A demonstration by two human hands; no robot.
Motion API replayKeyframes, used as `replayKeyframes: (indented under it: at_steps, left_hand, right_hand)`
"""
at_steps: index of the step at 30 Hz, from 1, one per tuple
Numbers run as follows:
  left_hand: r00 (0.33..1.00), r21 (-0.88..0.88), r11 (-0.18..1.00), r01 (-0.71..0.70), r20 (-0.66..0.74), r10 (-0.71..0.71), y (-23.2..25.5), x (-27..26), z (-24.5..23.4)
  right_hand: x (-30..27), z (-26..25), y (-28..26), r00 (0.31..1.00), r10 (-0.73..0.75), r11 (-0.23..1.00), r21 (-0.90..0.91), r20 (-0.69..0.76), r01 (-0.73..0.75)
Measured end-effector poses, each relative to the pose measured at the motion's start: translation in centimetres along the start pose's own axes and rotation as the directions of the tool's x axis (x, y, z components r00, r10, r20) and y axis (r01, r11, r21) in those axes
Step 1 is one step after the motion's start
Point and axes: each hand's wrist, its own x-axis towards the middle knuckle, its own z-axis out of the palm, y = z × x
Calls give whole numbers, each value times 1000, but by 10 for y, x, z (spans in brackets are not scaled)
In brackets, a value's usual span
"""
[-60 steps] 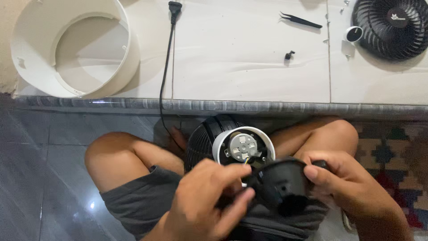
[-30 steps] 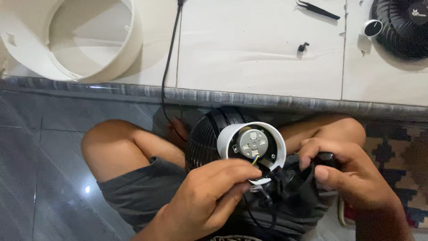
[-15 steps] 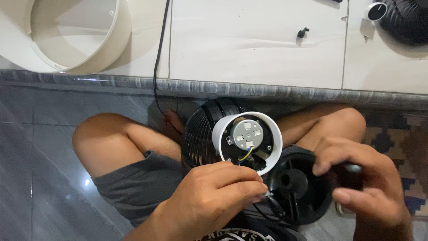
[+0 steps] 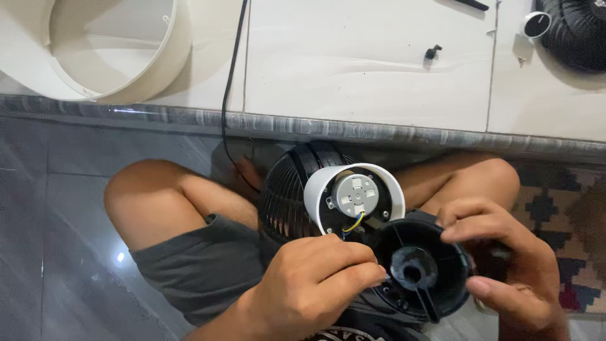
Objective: The person sits on the floor and assembles the internal components of an electric fan. They use a screwdriver to tighten screws on the motor housing and secure the fan blade assembly to the motor shaft.
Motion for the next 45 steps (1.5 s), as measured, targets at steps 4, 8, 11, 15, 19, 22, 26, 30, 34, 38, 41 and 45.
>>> replayKeyframes:
  at_steps: [4,8,11,15,19,22,26,30,34,38,41,45]
  left_hand:
    - [997,13,1000,-25,-67,26,-3,-2,4]
    - [998,6,999,-39,-52,39,-6,-4,3]
    - [998,2,999,-53,-40,53,-9,-6,5]
    - [996,6,998,-68,-52,68,-11,-2,7]
    - [997,29,997,-65,-34,66,-12,0,7]
    - [999,-43,999,4,-42,-6,-12,-2,5]
    - [984,-102,988,119,-122,-132,-11,-9,-4]
    - [935,-51,968,245,-252,-250,-13,-16,-23]
    - [913,-17,957,291,-294,-283,-18,-23,-31]
    - [921,-20,959,284,-273,-278,-19,-29,-30]
    - [923,-68,950,305,-226,-313,-20,-33,-28]
    - [954,-121,956,266,-112,-279,-21,-38,-22]
  right_hand:
    - [-1,0,22,999,-33,998,60,-3,33]
    - [-5,3,51,999,-22,994,110,49,17]
    - [-5,6,67,998,44,998,42,45,-46]
    - [6,13,80,996,3,964,-266,90,21]
    - [14,22,88,989,40,877,-479,140,32]
    - [15,25,90,992,50,813,-582,114,26]
    - [20,32,91,972,234,787,-592,29,-172]
    - [24,41,90,911,402,693,-618,-96,-371]
    - [28,49,93,894,439,579,-734,-87,-355]
    - [30,53,93,871,491,549,-785,26,-286]
    - [27,55,94,887,455,582,-781,80,-229]
    - [17,51,85,948,310,717,-672,72,-183]
